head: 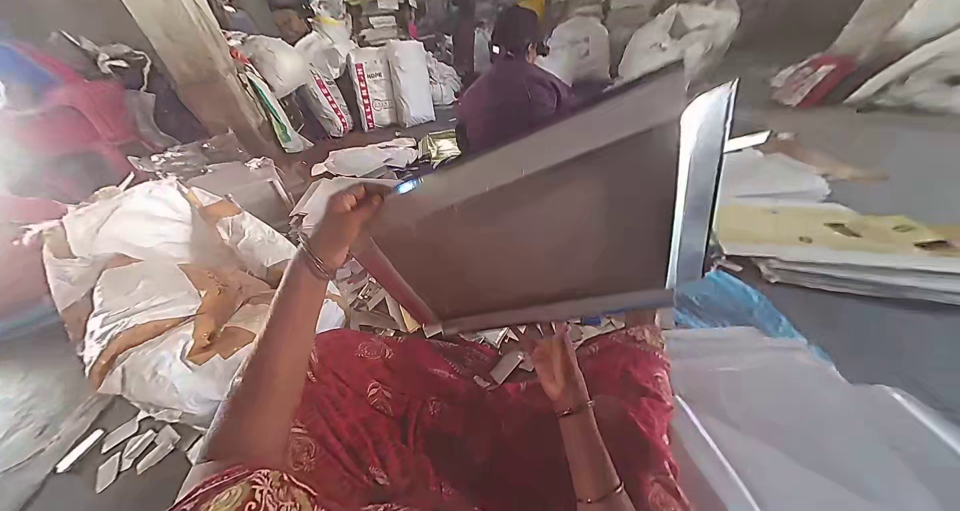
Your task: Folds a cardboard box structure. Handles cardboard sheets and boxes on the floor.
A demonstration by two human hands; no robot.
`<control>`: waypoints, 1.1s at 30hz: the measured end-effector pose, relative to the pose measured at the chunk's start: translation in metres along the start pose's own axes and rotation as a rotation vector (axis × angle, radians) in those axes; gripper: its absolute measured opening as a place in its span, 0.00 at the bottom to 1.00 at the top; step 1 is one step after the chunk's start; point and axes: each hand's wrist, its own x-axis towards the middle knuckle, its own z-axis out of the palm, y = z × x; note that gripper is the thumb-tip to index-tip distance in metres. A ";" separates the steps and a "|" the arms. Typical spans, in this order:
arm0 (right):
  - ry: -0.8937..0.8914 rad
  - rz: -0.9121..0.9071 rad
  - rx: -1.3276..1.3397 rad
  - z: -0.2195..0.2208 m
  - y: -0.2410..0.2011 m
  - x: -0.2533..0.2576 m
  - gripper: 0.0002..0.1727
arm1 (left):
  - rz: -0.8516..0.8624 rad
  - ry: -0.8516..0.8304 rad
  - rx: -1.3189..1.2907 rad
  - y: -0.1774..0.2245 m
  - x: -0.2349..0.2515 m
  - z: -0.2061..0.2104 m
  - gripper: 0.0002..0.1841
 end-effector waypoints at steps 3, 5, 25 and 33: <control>0.195 -0.002 0.023 0.005 -0.009 -0.011 0.21 | -0.163 -0.037 -0.085 -0.018 -0.010 0.017 0.13; 0.308 0.007 -0.007 0.004 -0.012 -0.010 0.19 | -0.233 -0.038 -0.119 -0.035 -0.011 0.023 0.14; 0.445 -0.245 -0.129 0.043 -0.030 -0.016 0.28 | -0.204 -0.050 0.169 -0.102 -0.043 0.043 0.27; 0.381 -0.354 -0.437 0.073 -0.042 -0.041 0.35 | -0.440 -0.238 -0.759 -0.058 -0.056 0.054 0.45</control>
